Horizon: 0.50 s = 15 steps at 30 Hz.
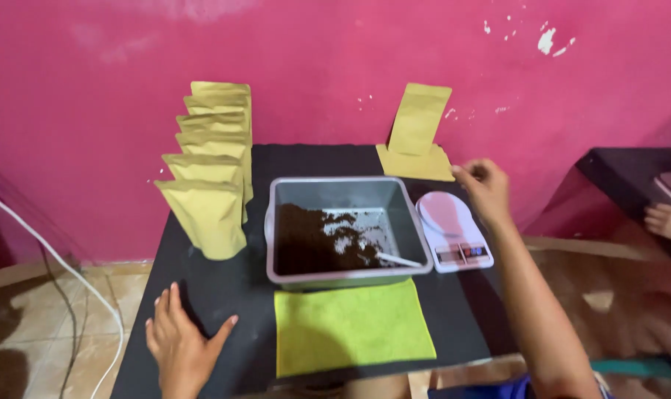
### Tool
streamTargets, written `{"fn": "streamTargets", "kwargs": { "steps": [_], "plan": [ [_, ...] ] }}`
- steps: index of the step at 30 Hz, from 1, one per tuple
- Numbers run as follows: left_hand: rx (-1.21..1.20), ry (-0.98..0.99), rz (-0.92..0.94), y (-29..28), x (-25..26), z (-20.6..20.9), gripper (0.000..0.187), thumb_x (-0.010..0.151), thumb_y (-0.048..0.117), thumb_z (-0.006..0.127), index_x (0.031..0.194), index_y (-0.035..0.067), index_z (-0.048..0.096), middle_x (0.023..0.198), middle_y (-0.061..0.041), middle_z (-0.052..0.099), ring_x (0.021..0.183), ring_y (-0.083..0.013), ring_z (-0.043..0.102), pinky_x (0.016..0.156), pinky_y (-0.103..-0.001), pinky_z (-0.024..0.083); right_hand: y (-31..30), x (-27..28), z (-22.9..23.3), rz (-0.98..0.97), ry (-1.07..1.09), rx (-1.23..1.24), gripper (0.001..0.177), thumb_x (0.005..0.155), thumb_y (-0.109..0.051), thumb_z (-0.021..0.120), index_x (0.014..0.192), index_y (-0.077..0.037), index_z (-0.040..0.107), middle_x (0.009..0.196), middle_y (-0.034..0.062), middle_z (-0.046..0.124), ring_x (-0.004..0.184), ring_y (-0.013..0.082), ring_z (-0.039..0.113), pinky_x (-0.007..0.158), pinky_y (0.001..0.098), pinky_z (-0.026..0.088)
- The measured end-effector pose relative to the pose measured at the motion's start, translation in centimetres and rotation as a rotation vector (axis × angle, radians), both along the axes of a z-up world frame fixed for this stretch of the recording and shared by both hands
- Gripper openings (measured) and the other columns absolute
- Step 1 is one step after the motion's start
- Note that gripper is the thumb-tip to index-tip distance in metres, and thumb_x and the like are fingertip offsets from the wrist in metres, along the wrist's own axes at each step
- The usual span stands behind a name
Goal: Filling coffee bags with ground coffee and weighing them on a digital scale.
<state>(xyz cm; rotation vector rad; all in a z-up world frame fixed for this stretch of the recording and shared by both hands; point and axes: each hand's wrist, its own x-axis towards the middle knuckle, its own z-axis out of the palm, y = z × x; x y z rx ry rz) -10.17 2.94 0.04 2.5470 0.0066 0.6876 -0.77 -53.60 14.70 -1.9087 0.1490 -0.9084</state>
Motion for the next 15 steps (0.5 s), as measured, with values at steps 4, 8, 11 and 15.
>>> {"fn": "streamTargets", "kwargs": {
  "steps": [4,8,11,15],
  "plan": [
    [0.117,-0.09,0.176,-0.4,1.3,-3.3,0.12,0.065,0.075,0.064,0.161,0.008,0.041,0.155,-0.021,0.053,0.147,-0.0362,0.048,0.118,-0.058,0.035,-5.1,12.8,-2.3,0.008,0.325,-0.213,0.061,0.079,-0.031,0.085,0.128,-0.011,0.054,0.108,0.0121,0.068,0.098,0.022,0.066,0.084,0.0359,0.052],
    [0.107,-0.3,0.263,-1.0,2.9,-6.1,0.114,0.055,0.076,0.066,0.147,0.008,0.064,0.14,-0.014,0.072,0.14,-0.0281,0.063,0.129,-0.044,0.031,-5.8,20.0,-3.4,-0.063,0.47,-0.235,0.104,0.067,-0.029,0.09,0.153,-0.009,0.035,0.138,0.0207,0.06,0.123,0.0345,0.061,0.101,0.0439,0.05],
    [0.04,-0.172,0.309,0.3,5.1,-10.7,0.134,0.028,0.083,0.067,0.143,0.014,0.067,0.131,-0.013,0.075,0.14,-0.0308,0.065,0.125,-0.053,0.035,-5.7,22.9,-3.9,-0.147,0.519,-0.068,0.138,0.061,-0.041,0.093,0.162,-0.004,0.007,0.164,0.0245,0.028,0.152,0.0386,0.029,0.12,0.0462,0.033],
    [0.197,0.004,0.281,6.3,7.9,-23.0,0.064,0.093,0.031,0.04,0.154,0.033,0.058,0.15,0.007,0.065,0.149,-0.0209,0.057,0.125,-0.052,0.032,-5.0,24.5,-3.9,-0.144,0.502,0.044,0.124,0.069,-0.029,0.092,0.155,-0.006,0.006,0.164,0.0176,0.029,0.152,0.0304,0.029,0.118,0.0407,0.034]
  ]
}}
